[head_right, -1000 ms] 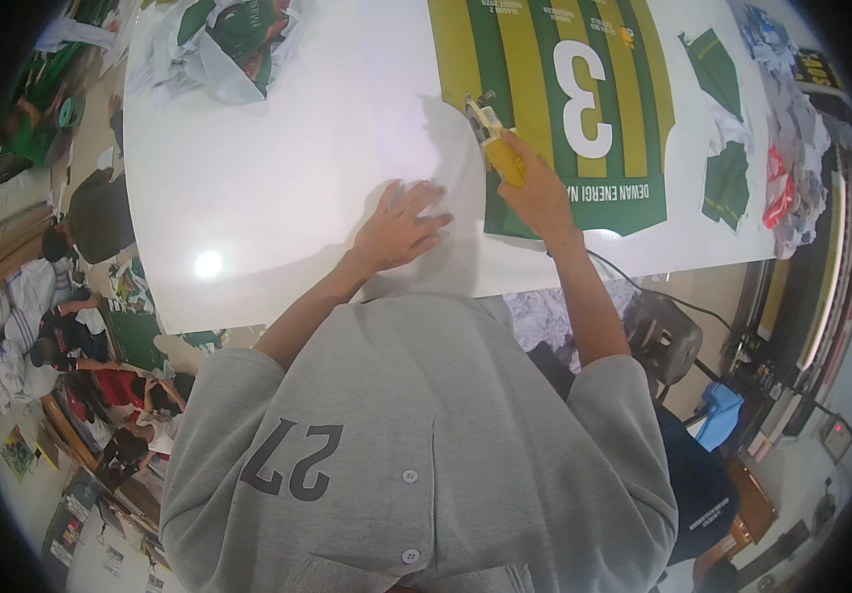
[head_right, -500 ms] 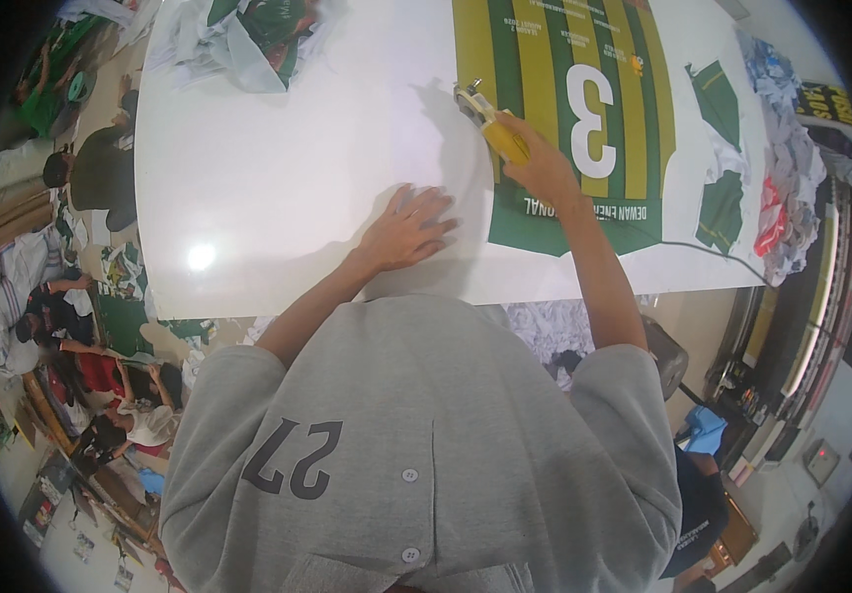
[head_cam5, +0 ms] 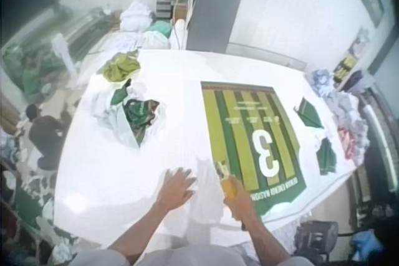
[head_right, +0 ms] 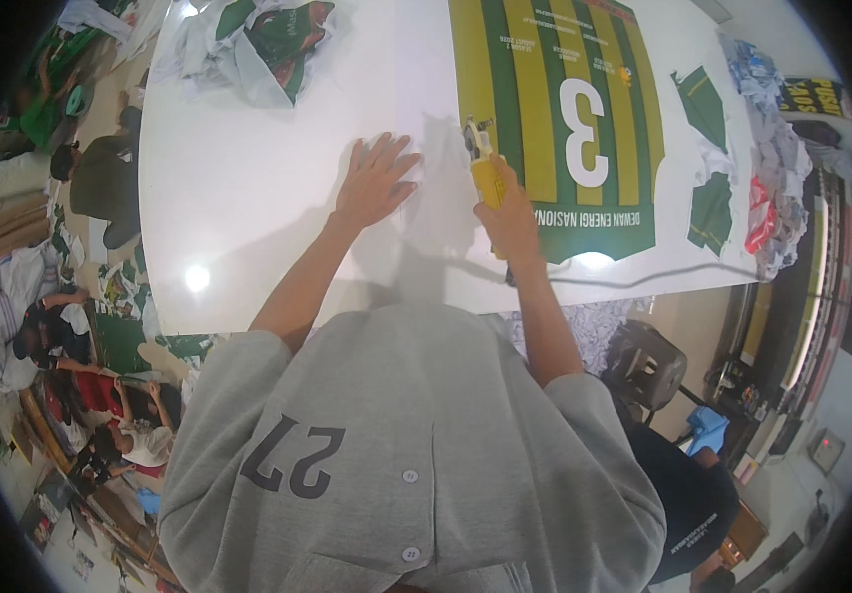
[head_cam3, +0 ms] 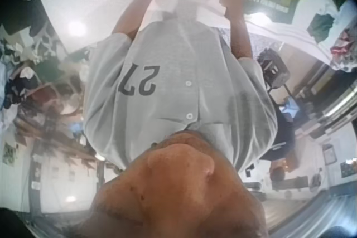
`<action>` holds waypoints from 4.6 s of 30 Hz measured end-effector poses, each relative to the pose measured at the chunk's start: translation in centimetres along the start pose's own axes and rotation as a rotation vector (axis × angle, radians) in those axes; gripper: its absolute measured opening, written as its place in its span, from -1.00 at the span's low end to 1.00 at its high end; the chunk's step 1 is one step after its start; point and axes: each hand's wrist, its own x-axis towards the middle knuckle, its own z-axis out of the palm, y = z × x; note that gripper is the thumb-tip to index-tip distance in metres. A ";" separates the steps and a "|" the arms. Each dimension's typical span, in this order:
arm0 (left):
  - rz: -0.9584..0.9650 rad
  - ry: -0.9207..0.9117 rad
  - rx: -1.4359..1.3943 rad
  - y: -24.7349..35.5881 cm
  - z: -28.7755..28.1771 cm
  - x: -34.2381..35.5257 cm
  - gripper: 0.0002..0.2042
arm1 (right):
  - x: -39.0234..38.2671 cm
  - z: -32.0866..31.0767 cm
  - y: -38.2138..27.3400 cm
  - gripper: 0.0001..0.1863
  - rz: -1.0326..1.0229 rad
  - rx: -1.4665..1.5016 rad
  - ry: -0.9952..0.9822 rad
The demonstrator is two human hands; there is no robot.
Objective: The person uses a yellow electric fabric cutter to cut green and white printed fabric pieces on a white table. They align the fabric, cut along the printed outlines, and remove excess material, repeating the process for multiple pieces.
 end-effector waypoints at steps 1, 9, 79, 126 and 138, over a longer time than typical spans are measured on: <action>-0.004 -0.027 0.000 0.1 0.0 -0.1 -0.52 | -0.5 0.6 -0.3 -0.07 0.059 0.005 0.021; -0.020 -0.012 -0.053 0.3 -0.4 0.3 -0.50 | 2.1 2.1 -1.8 -0.06 0.029 -0.056 0.093; -0.509 0.113 0.018 13.3 2.2 -13.6 -0.81 | -2.0 -24.8 29.8 -0.05 0.213 0.564 0.509; -0.351 -0.158 0.002 19.5 6.4 2.8 -0.52 | -4.0 -25.9 25.2 -0.04 0.108 0.739 0.412; -1.703 0.235 1.116 -0.1 -14.1 -40.4 -0.59 | -0.5 -25.3 21.8 0.00 0.070 0.625 0.254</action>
